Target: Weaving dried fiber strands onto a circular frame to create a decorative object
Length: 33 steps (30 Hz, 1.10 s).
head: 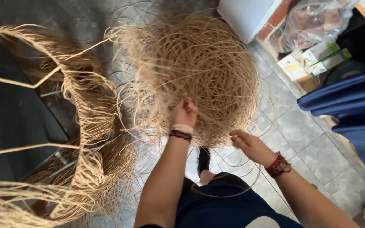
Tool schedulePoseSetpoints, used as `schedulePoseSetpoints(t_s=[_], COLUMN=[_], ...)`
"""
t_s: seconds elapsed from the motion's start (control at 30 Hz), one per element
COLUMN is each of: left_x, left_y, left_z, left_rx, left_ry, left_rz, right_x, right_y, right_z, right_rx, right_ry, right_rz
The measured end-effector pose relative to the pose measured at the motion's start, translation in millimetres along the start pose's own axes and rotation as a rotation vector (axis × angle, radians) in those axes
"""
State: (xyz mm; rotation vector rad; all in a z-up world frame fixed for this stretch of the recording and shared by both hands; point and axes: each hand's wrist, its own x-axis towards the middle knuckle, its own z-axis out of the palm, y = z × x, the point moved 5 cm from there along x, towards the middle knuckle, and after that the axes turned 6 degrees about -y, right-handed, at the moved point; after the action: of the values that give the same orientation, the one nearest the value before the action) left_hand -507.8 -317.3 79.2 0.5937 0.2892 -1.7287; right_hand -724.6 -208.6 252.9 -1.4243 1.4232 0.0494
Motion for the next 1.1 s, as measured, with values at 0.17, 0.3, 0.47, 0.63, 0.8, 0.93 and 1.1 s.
schedulePoseSetpoints(t_s=[0.17, 0.3, 0.47, 0.63, 0.8, 0.93, 1.1], left_x=[-3.8, -5.4, -18.8, -1.9, -19.7, -60.7, -92.9], left_y=[13.8, -27.1, -93.5, -119.9, -77.2, -26.7, -60.8], left_z=[-64.8, -173.9, -152.2, -154.0, -143.1, -108.9, -22.7], left_rx=[0.542, 0.969, 1.075, 0.78, 0.874, 0.611, 0.899], left_ry=[0.251, 0.447, 0.195, 0.052, 0.367, 0.638, 0.365], left_rz=[0.143, 0.179, -0.118, -0.13, -0.12, 0.206, 0.124], right_x=[43.6, 108.9, 200.0, 273.6, 337.8, 283.8, 139.0], right_y=[80.9, 163.9, 270.9, 296.4, 333.4, 308.9, 226.2], right_z=[27.2, 59.6, 98.3, 95.0, 109.9, 85.6, 36.3], right_rx=[0.3, 0.292, 0.967, 1.182, 1.197, 1.4, 0.444], right_ry=[0.057, 0.18, 0.488, 0.526, 0.522, 0.704, 0.73], right_rz=[0.021, 0.11, 0.224, 0.231, 0.252, 0.149, -0.067])
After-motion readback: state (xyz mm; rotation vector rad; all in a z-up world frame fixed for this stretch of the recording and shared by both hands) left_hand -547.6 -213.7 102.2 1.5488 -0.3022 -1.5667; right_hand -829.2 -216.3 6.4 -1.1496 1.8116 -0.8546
